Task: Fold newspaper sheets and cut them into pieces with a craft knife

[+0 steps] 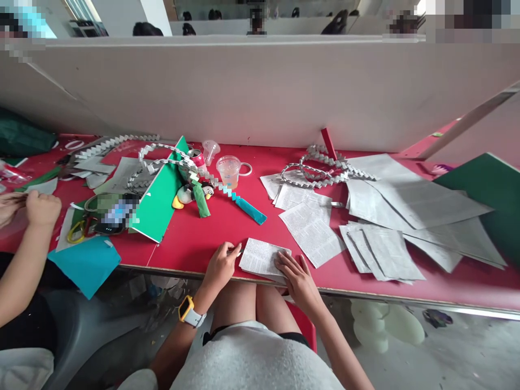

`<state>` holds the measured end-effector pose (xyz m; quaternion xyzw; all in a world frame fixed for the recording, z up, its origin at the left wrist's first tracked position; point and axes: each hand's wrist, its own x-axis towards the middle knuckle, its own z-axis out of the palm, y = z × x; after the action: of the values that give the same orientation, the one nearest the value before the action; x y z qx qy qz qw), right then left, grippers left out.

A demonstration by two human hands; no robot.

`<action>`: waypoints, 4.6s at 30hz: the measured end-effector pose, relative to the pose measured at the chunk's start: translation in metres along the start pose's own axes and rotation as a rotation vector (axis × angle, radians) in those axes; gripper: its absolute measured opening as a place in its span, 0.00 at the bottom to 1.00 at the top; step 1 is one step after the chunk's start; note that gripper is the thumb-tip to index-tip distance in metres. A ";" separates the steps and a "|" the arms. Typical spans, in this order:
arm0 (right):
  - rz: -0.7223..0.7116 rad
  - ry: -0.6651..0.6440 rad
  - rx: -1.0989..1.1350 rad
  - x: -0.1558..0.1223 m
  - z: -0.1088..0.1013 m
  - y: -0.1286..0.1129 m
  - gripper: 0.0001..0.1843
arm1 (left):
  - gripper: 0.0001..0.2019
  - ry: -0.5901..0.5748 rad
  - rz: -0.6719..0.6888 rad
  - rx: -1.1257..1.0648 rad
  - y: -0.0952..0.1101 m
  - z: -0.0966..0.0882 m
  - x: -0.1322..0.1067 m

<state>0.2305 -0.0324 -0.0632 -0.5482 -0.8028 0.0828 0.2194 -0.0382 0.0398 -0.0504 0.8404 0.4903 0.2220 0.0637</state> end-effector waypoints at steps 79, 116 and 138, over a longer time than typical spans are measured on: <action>-0.030 -0.082 -0.058 0.059 0.007 -0.004 0.35 | 0.17 0.070 -0.046 0.012 -0.018 -0.012 -0.028; 0.026 -0.114 -0.113 0.057 0.008 -0.005 0.38 | 0.24 0.169 -0.120 -0.003 -0.012 -0.001 -0.024; 0.006 -0.085 -0.131 0.056 0.010 -0.004 0.39 | 0.22 0.158 -0.220 -0.001 -0.010 -0.006 -0.035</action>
<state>0.2056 0.0185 -0.0563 -0.5597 -0.8136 0.0540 0.1482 -0.0637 0.0148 -0.0588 0.7615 0.5827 0.2795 0.0491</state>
